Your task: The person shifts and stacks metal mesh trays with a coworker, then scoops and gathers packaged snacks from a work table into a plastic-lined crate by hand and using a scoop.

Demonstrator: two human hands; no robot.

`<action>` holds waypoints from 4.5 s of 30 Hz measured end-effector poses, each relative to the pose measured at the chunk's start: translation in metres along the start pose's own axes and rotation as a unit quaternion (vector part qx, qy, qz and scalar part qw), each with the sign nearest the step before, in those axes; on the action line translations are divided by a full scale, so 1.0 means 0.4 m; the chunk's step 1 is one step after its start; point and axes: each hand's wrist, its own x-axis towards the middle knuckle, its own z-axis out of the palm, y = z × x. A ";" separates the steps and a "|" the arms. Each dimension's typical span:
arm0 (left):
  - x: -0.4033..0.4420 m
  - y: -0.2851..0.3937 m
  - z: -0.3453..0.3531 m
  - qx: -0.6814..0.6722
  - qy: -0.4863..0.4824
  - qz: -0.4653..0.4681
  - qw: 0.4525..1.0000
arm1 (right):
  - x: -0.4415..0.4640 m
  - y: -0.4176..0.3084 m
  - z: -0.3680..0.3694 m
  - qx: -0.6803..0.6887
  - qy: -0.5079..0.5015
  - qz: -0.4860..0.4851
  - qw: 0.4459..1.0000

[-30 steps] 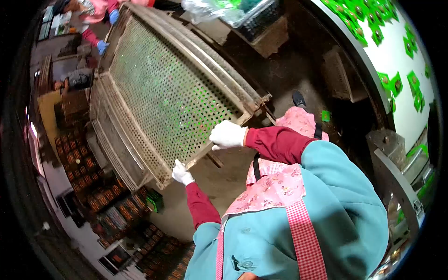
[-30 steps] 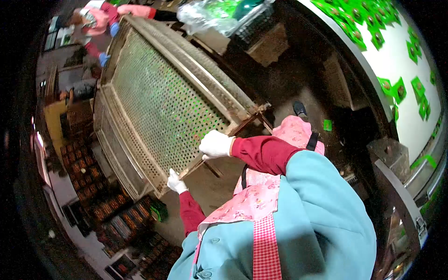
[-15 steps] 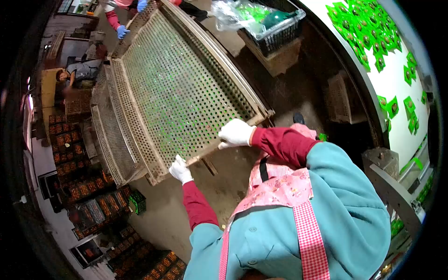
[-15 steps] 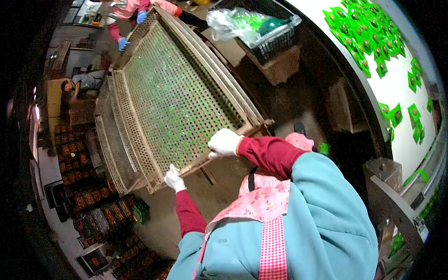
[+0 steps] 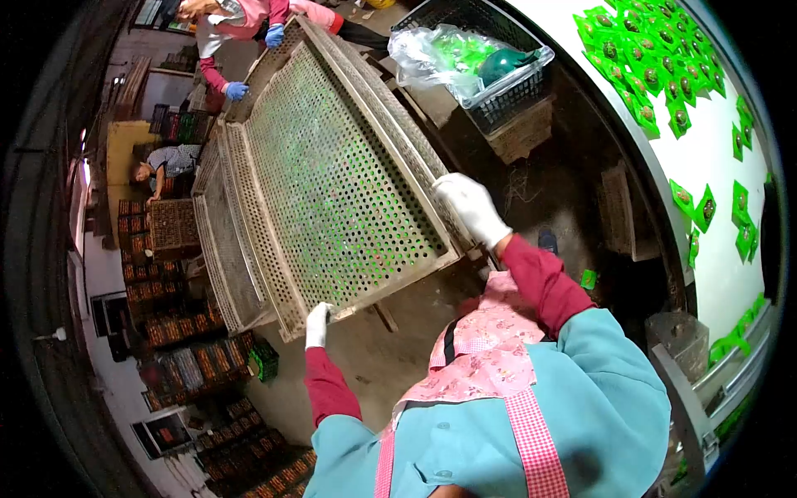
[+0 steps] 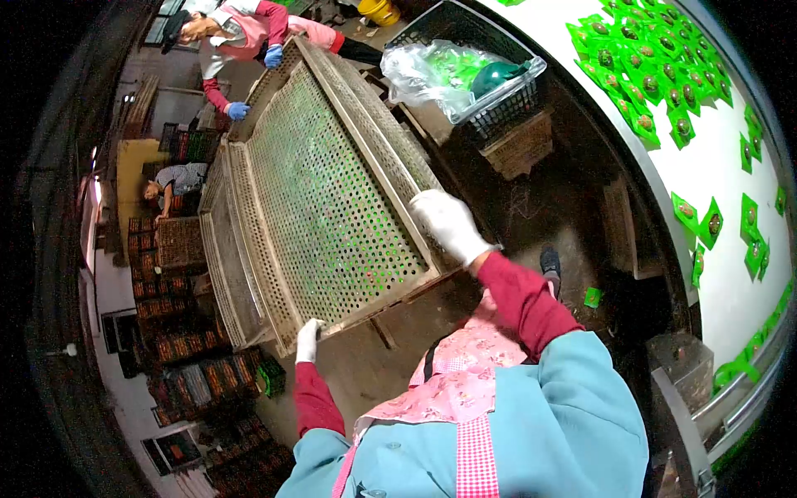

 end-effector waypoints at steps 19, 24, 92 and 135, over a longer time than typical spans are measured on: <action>-0.596 -0.153 0.199 -0.216 0.398 -0.109 0.885 | -0.032 0.061 -0.109 -0.025 0.096 0.080 0.992; -0.493 0.005 0.130 0.037 0.414 0.034 0.909 | -0.024 -0.335 0.100 -0.246 -0.289 -0.143 0.914; -0.070 0.478 -0.054 0.124 -0.154 0.325 0.925 | 0.247 -0.472 0.121 -0.690 -0.424 -0.092 0.579; -0.036 -0.534 -0.840 -0.026 0.096 0.186 0.978 | 0.393 -0.070 1.224 -0.521 -0.273 0.084 0.804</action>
